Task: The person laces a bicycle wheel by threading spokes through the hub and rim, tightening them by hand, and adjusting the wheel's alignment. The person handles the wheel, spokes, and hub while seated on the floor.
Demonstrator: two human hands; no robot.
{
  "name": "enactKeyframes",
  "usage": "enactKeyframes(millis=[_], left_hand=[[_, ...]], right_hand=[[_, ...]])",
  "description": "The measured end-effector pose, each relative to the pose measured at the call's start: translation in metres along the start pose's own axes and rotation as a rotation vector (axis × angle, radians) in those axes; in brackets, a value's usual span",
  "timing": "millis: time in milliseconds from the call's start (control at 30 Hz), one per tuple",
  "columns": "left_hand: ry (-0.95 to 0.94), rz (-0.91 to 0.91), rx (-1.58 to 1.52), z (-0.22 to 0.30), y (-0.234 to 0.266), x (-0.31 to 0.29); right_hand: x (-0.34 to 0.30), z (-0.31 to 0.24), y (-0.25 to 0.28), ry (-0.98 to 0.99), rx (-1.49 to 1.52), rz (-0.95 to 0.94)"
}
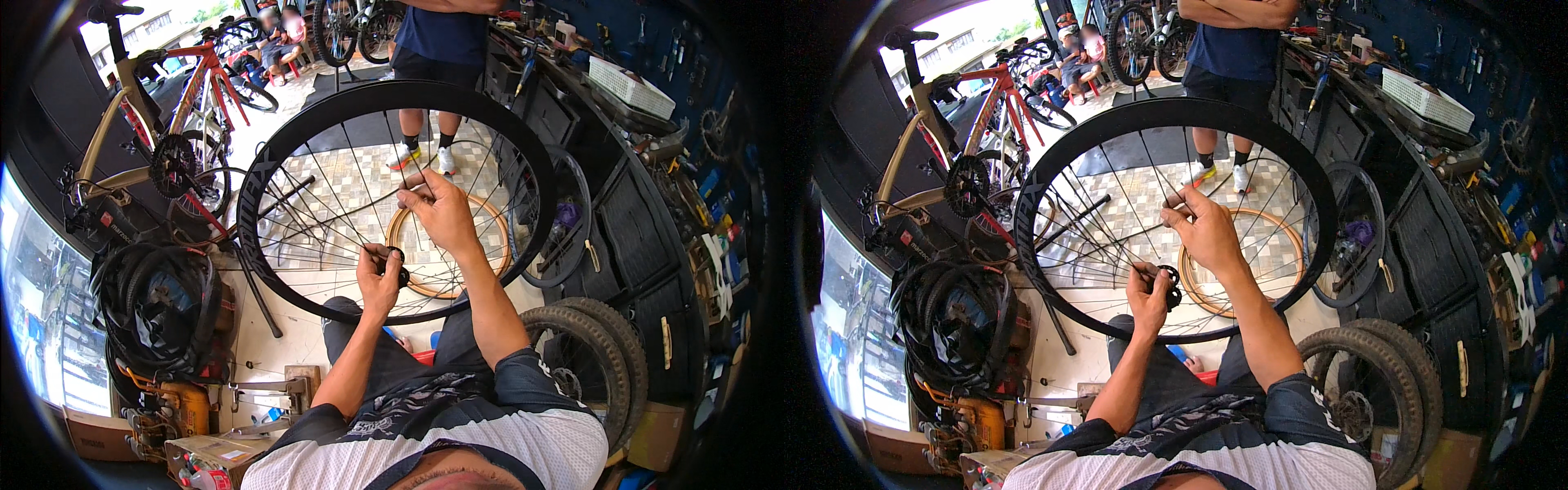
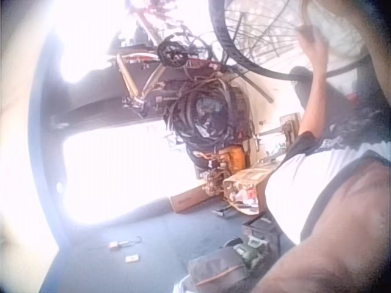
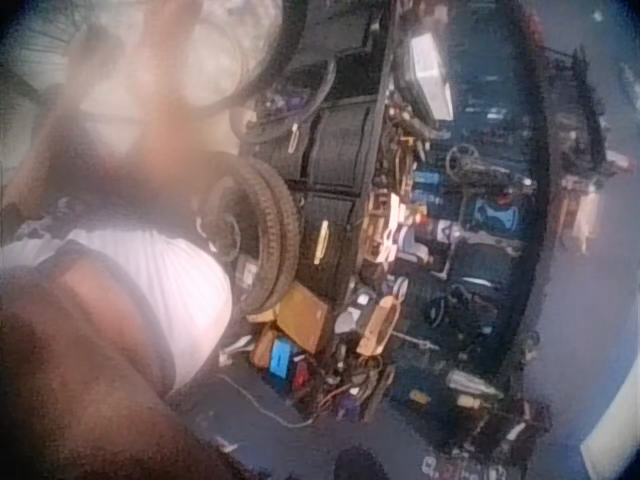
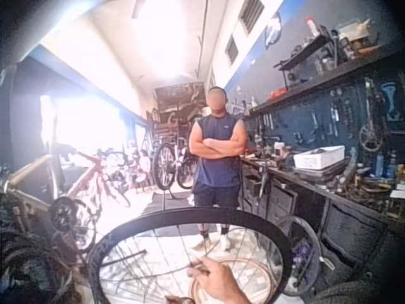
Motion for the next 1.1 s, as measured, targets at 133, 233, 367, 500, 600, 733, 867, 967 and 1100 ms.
enactKeyframes(millis=[133,233,367,500,600,733,867,967,1100], left_hand=[[0.014,-0.001,-0.014,0.001,0.000,-0.001],[0.015,-0.008,-0.004,0.002,-0.001,-0.001],[-0.001,0.001,0.001,0.002,0.000,0.000],[-0.006,-0.001,-0.013,0.003,0.000,-0.002],[-0.013,0.013,-0.010,0.004,-0.001,-0.002],[0.007,0.010,0.014,0.003,-0.001,-0.002],[-0.008,0.017,0.053,0.003,0.000,-0.001],[-0.021,0.016,0.029,0.002,0.000,0.000],[-0.017,0.016,0.032,0.001,0.000,0.000]], right_hand=[[-0.001,-0.004,0.003,-0.011,-0.094,0.043],[-0.004,0.004,0.003,-0.010,-0.056,0.047],[-0.008,0.008,-0.006,0.063,0.101,0.029],[-0.021,0.018,-0.012,0.092,0.213,-0.042],[-0.022,0.020,-0.011,0.092,0.200,-0.038],[-0.020,0.021,-0.007,0.050,0.135,-0.014],[-0.018,0.019,-0.003,0.051,0.046,0.038],[-0.019,0.019,-0.001,0.016,0.011,0.043],[-0.021,0.026,-0.004,0.025,0.130,0.072]])
Point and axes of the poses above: each hand's wrist, its own x-axis towards the middle knuckle, its own y-axis out of the back of the hand, z = x × y, the point moved 5 cm from there along x, towards the middle knuckle, and after that the axes turned 10 degrees about y, right-handed, at the moved point
